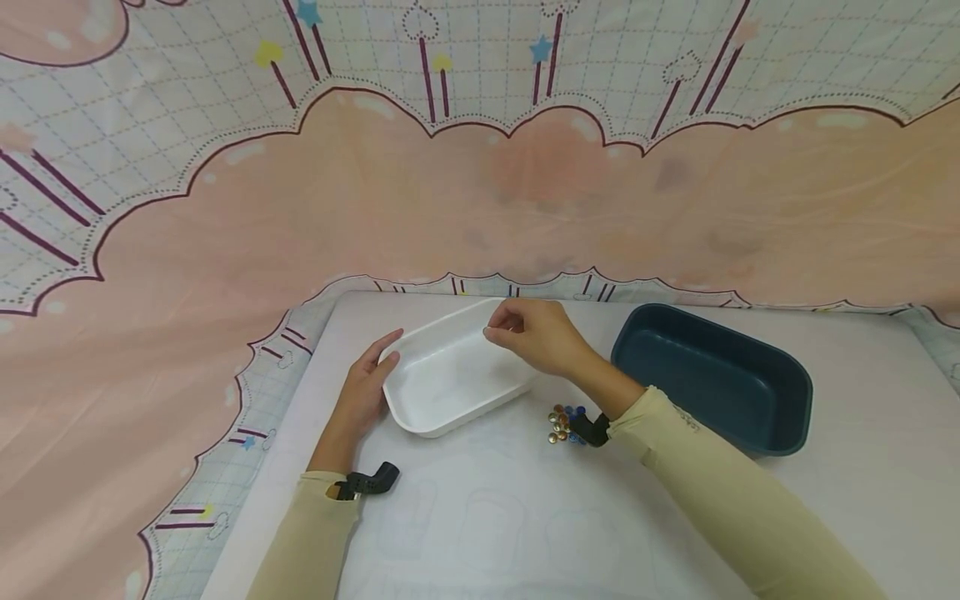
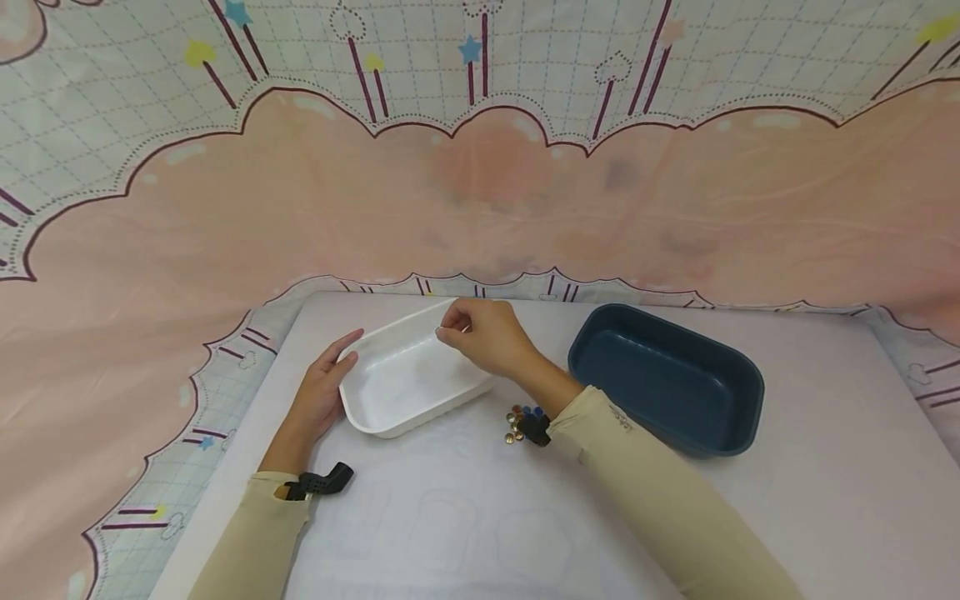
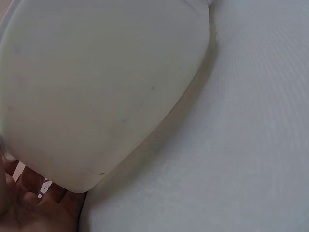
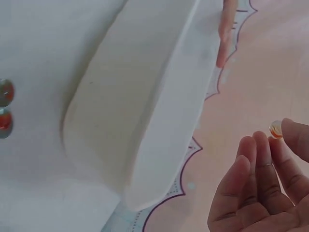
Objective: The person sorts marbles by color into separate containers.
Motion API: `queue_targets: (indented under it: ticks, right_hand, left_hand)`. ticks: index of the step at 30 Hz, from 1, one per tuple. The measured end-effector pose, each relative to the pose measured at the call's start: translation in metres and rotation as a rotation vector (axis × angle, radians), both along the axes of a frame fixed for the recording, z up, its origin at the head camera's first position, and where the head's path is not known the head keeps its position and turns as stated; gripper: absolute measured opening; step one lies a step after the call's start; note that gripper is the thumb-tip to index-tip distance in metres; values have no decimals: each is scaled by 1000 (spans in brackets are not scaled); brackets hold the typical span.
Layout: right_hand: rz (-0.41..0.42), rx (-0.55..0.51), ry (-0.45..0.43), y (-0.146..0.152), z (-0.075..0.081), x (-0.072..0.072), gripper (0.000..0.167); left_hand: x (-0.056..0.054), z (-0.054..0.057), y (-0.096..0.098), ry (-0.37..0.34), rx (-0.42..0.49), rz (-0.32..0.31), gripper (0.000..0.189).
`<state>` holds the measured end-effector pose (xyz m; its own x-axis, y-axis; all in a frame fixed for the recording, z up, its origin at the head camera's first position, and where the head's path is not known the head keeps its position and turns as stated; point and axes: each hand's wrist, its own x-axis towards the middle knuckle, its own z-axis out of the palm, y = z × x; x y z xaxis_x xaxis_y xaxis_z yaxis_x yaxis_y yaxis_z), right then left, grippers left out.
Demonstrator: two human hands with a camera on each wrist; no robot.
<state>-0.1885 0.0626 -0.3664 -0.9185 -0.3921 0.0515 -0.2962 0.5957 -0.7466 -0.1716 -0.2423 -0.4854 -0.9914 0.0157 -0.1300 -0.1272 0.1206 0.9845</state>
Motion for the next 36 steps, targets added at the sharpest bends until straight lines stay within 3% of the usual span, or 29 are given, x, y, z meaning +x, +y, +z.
queue_targets:
  ticks: [8,23,36]
  right_hand:
    - [28,-34,-6,-18,0,-7,12]
    - [44,-120,-109,-44,-15,-15,15]
    - [25,-219,-292,-61,-24,-17,14]
  left_hand:
    - [-2,-2,-1,-6,4,-11,48]
    - [-1,-2,-1,6,-3,2,46]
    - [-2,-1,-2,-24,3,1,46]
